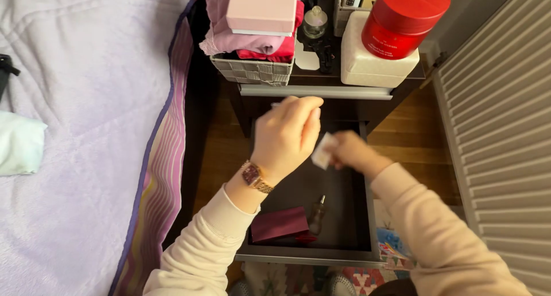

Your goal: Organizing and examining various cosmetic items and containers on a bedside table and in a drawer.

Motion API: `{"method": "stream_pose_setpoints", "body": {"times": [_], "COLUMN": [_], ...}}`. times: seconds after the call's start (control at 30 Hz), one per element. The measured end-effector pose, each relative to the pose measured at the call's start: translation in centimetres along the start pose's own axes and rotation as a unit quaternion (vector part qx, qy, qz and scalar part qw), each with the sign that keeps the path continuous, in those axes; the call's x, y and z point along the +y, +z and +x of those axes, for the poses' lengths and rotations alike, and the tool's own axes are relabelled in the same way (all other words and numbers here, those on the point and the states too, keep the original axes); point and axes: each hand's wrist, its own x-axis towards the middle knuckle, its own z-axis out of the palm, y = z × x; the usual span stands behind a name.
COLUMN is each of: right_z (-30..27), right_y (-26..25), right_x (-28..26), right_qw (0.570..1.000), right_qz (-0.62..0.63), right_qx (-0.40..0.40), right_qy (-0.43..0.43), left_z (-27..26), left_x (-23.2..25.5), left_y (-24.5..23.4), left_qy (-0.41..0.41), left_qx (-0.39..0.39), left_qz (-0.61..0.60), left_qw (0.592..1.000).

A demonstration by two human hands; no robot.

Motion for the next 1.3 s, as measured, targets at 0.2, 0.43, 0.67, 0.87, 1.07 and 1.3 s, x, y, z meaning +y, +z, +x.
{"method": "stream_pose_setpoints", "body": {"times": [0.2,0.43,0.67,0.87,1.07,1.3], "right_z": [-6.1,-6.6,-7.5,-6.3,-7.2,-7.7], "right_y": [-7.1,-7.0,-7.2,-7.9,-7.9,-8.5], "right_x": [-12.2,-12.7,-13.5,-11.8,-12.6,-12.1], "right_qw": [0.864,0.822,0.803,0.802,0.831,0.867], "right_qz": [0.489,0.521,0.548,0.541,0.524,0.482], "right_qx": [0.044,-0.003,-0.035,-0.080,-0.034,0.029], "right_qy": [-0.111,-0.229,-0.230,-0.241,-0.184,-0.121], "left_z": [0.2,-0.5,-1.7,-2.4,-2.7,-5.0], "left_x": [-0.1,-0.9,-1.7,-2.7,-2.9,-4.3], "left_y": [-0.4,-0.1,0.8,1.7,2.6,7.1], "left_qy": [-0.226,-0.140,-0.123,-0.185,-0.194,-0.361], "left_qx": [-0.300,-0.259,-0.229,-0.181,-0.139,0.019], "left_qz": [-0.056,0.038,0.066,-0.034,-0.017,-0.153], "left_qw": [0.925,0.955,0.963,0.965,0.971,0.920]}}
